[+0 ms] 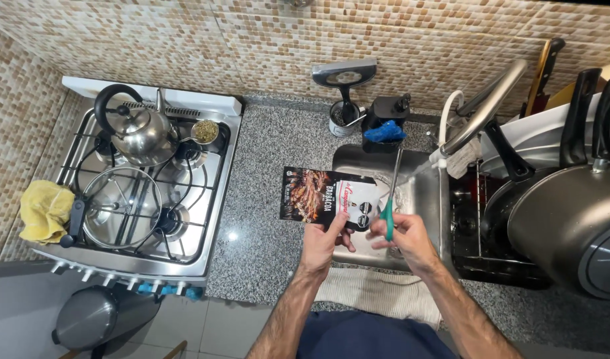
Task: Open a package and clean a glass pot lid with a paper towel in a kitchen.
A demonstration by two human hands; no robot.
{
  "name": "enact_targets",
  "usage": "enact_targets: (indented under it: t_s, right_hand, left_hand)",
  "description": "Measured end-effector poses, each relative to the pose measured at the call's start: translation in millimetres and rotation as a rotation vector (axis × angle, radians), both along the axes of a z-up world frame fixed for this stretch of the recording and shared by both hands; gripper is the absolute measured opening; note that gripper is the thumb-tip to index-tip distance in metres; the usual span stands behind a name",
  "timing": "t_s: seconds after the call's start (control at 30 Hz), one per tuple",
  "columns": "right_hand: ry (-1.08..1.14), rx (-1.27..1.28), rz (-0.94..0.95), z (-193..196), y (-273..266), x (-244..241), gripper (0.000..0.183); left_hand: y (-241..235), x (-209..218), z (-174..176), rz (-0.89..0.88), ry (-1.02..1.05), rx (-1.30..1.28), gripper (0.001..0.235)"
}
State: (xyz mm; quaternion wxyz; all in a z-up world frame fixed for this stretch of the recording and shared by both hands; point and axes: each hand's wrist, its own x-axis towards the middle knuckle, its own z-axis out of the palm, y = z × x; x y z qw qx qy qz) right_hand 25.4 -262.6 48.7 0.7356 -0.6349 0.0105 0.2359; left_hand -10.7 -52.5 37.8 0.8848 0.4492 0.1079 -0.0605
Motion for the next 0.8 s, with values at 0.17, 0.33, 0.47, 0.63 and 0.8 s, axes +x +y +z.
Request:
enact_targets:
  t_s: [0.17,0.33,0.47,0.63,0.8]
  right_hand:
    - [0.109,-0.116,0.211,-10.8,-15.8,-55.4,0.046]
    - [0.106,-0.061,0.374,-6.1,10.3,-81.7,0.052]
    - [0.046,-0.052,0.325,-12.4,16.8,-77.2,0.056]
    - [0.006,-0.071,0.268,-17.5,16.9,-73.0,0.055]
    - [0.069,-0.132,0.164,-41.4,14.3,-76.6,0.042]
  left_hand:
    - [-3.0,14.0,16.0,0.148,-0.021,0.011,0.016]
    - [-11.9,10.9,31.6,0.198,-0.038,0.022,0.014]
    - [-18.6,1.4,15.8,0.163,-0.015,0.101,0.013]
    - [-22.7,-4.3,28.0,0.182,-0.026,0.12,0.014]
    - [-19.5,-7.9,30.7,0.199,0.064,0.105,0.015]
